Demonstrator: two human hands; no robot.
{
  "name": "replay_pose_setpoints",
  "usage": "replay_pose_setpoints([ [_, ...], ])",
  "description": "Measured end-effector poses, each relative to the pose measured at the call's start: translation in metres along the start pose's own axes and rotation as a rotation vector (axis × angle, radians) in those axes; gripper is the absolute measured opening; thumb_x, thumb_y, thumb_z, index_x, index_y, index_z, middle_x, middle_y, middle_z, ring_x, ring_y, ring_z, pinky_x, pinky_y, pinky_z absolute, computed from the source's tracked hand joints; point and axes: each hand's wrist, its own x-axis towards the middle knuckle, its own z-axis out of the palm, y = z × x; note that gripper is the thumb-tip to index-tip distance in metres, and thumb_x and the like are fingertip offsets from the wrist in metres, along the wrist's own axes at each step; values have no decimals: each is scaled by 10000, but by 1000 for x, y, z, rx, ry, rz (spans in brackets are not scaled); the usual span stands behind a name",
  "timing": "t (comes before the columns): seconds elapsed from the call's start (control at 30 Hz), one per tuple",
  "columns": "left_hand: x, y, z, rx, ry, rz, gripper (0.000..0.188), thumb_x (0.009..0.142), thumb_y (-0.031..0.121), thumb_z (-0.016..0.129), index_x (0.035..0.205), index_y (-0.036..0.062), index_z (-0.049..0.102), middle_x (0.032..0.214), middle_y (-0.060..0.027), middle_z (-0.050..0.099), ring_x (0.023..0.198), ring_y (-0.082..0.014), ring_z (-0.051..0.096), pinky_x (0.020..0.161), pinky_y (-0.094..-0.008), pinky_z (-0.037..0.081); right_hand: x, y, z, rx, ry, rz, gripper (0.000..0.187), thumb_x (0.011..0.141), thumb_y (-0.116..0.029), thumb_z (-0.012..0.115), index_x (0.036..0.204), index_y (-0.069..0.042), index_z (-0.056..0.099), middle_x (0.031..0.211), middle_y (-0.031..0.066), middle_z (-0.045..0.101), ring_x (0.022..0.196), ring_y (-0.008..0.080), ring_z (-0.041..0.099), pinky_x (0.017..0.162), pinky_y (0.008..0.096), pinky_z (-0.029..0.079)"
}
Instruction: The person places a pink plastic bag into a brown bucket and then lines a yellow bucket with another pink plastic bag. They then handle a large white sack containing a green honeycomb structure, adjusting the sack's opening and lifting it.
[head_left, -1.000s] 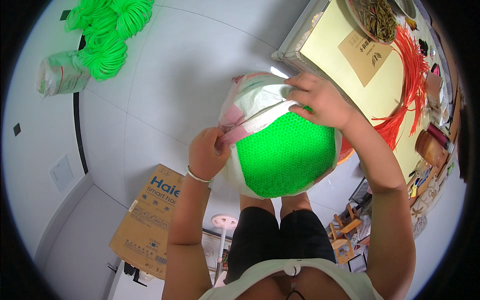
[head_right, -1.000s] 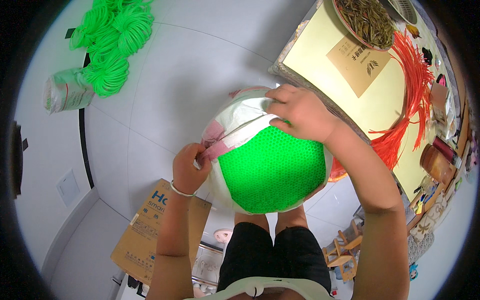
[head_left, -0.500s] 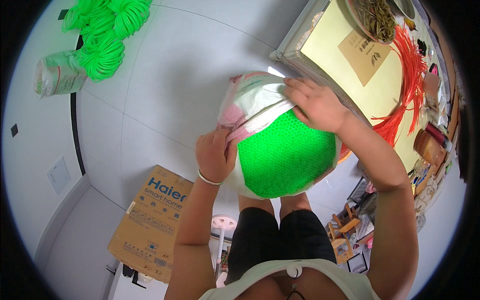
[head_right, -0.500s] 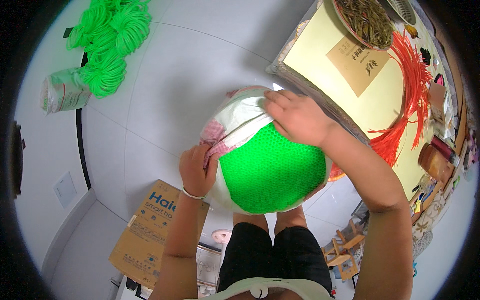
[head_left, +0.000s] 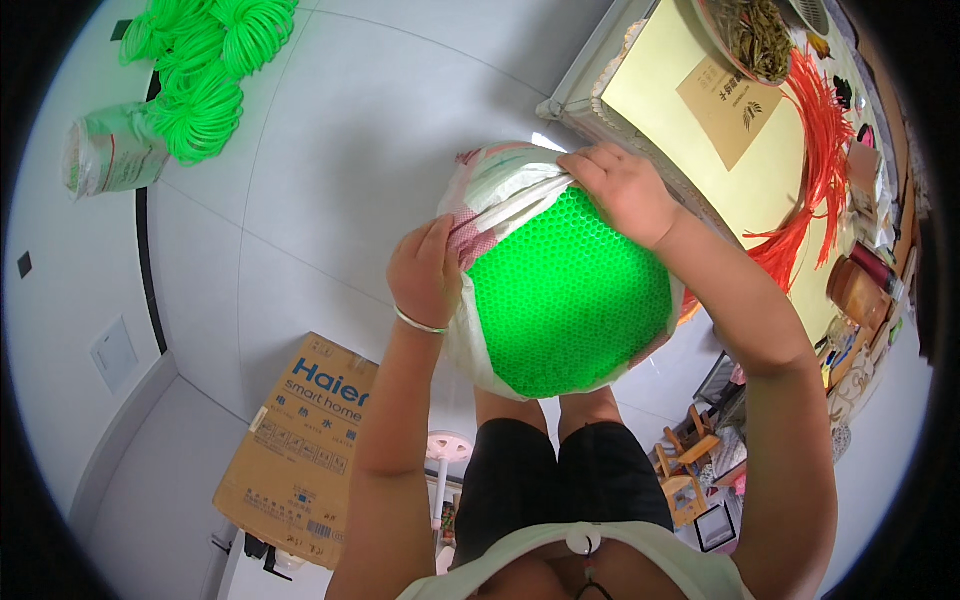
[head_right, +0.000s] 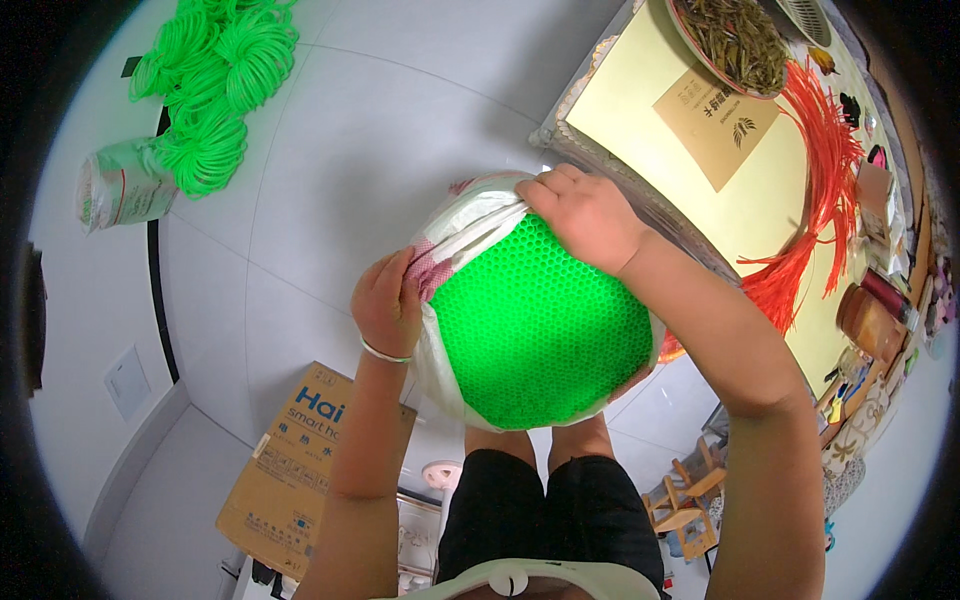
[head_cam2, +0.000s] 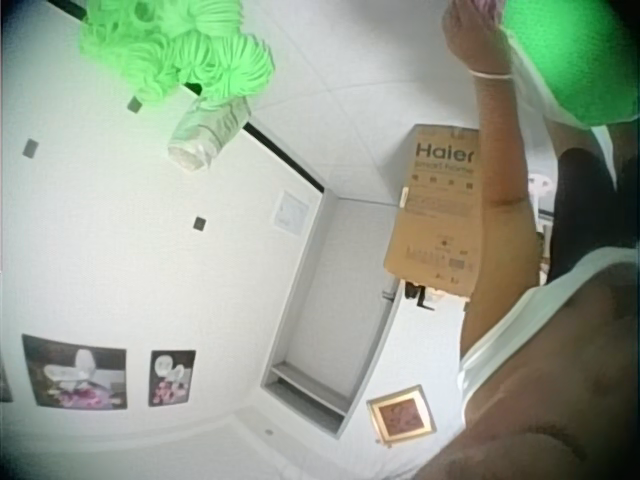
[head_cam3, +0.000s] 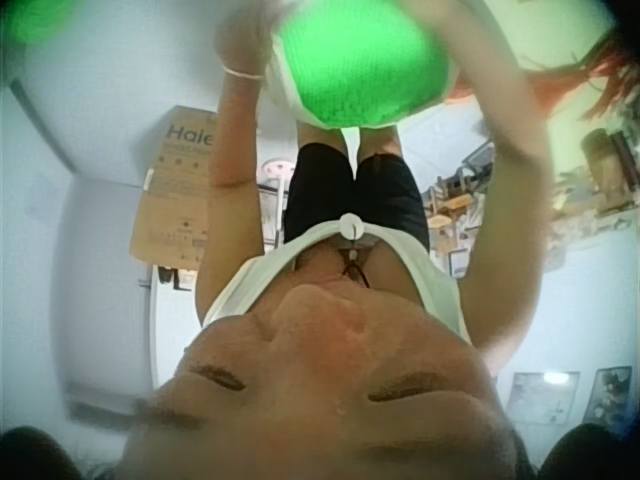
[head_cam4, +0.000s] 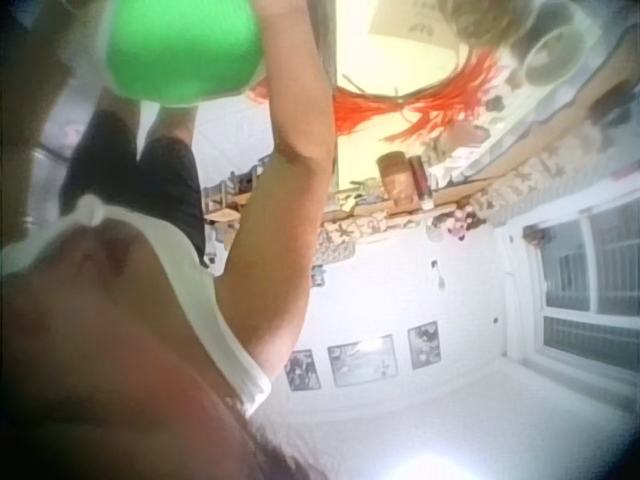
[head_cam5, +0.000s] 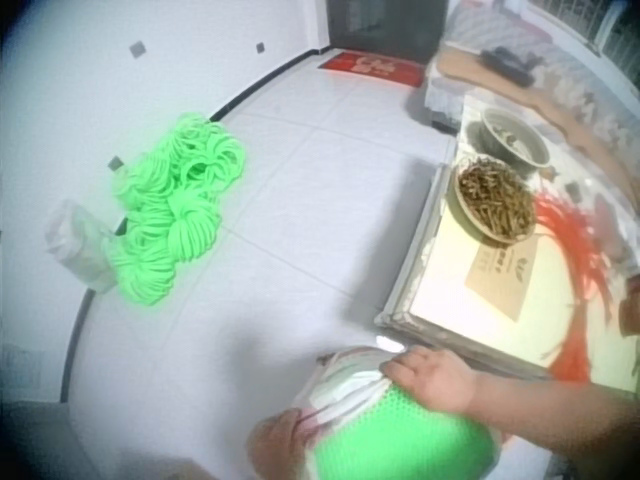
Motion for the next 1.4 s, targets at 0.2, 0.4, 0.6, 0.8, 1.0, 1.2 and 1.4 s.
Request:
replay_pose_setpoints([
  [0.2,6,0,-3,-46,-51,-26,420,683,7,599,1103,18,612,1026,-166,636,898,-331,618,785,-392,502,4,1,-6,156,-35,45,301,820,-144,610,1113,-81,582,930,105,613,898,287,604,770,377,511],
  [0.4,64,38,0,94,-101,273,467,669,99,633,1125,12,595,1183,-178,548,1077,-373,522,905,-469,432,-22,7,-35,356,-62,252,479,854,-252,641,1279,-72,508,1183,175,574,1100,353,542,923,411,462],
  [0.6,73,28,34,89,-241,339,380,732,68,622,1110,30,617,968,-117,606,864,-301,593,724,-391,495,-44,24,-31,508,-24,371,324,862,-179,652,1145,-26,612,1093,152,626,1006,306,590,882,356,485],
  [0.8,86,28,34,-12,-302,260,306,747,30,590,1045,56,654,880,-88,619,709,-284,586,614,-374,496,-50,39,-31,979,-58,679,256,866,-70,640,1115,-7,633,1042,97,654,935,167,617,840,290,499],
  [1.0,98,43,44,3,-98,525,288,726,48,589,1005,64,656,855,-77,604,711,-262,588,611,-367,492,-42,28,-49,479,-164,331,298,821,-100,656,1098,2,617,1007,144,653,903,271,640,787,341,524],
  [1.2,103,35,55,-32,-247,425,178,718,52,632,894,69,649,767,-72,594,704,-276,589,613,-389,489,-44,18,-26,105,-33,195,215,798,-109,631,996,-26,620,884,108,652,800,284,646,699,376,534],
  [1.4,113,34,63,-122,-247,291,63,751,40,640,813,47,647,715,-115,608,658,-301,585,594,-390,471,-35,29,-14,234,10,397,177,790,-67,607,956,-15,641,871,116,651,790,292,638,709,372,524],
])
